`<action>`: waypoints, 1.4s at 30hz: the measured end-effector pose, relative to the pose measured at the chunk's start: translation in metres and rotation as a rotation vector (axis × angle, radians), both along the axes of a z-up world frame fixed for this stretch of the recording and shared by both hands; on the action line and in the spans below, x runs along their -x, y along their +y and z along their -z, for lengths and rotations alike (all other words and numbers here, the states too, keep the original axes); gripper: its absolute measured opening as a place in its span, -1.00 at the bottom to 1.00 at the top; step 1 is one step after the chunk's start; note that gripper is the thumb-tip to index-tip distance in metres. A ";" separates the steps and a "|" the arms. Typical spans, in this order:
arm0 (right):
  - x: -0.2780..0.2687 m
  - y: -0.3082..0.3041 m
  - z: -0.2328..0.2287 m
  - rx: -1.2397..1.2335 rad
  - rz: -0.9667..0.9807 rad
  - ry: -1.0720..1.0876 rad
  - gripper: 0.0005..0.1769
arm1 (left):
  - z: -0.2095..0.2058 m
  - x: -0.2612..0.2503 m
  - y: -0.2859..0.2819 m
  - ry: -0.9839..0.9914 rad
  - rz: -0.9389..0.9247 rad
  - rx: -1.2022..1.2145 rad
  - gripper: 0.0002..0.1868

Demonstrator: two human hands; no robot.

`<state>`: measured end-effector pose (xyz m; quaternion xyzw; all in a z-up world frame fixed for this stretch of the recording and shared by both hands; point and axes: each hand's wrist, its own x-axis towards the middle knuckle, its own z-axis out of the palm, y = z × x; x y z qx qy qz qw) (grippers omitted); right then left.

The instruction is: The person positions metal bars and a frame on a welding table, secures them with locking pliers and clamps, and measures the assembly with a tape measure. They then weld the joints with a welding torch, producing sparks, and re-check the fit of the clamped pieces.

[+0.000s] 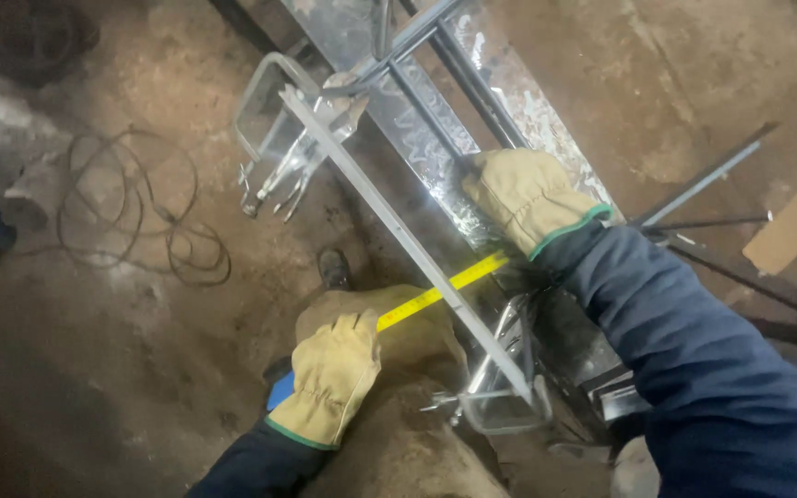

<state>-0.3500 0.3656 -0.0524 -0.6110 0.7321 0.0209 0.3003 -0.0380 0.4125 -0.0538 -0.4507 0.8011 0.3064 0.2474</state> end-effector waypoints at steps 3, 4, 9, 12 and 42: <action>-0.001 -0.011 -0.002 -0.076 0.008 0.042 -0.64 | -0.001 0.017 0.015 0.013 -0.021 0.009 -0.64; 0.000 -0.011 0.003 -0.072 0.014 0.070 -0.62 | -0.003 0.022 0.020 -0.003 -0.021 -0.023 -0.65; 0.004 -0.012 0.022 -0.083 0.001 0.111 -0.59 | 0.004 0.029 0.037 0.007 -0.061 -0.056 -0.60; 0.003 -0.013 0.020 -0.095 0.011 0.113 -0.59 | 0.004 0.033 0.038 0.003 -0.063 -0.063 -0.60; 0.003 -0.014 0.014 -0.055 0.012 0.135 -0.61 | 0.009 0.029 0.049 0.021 -0.089 -0.082 -0.70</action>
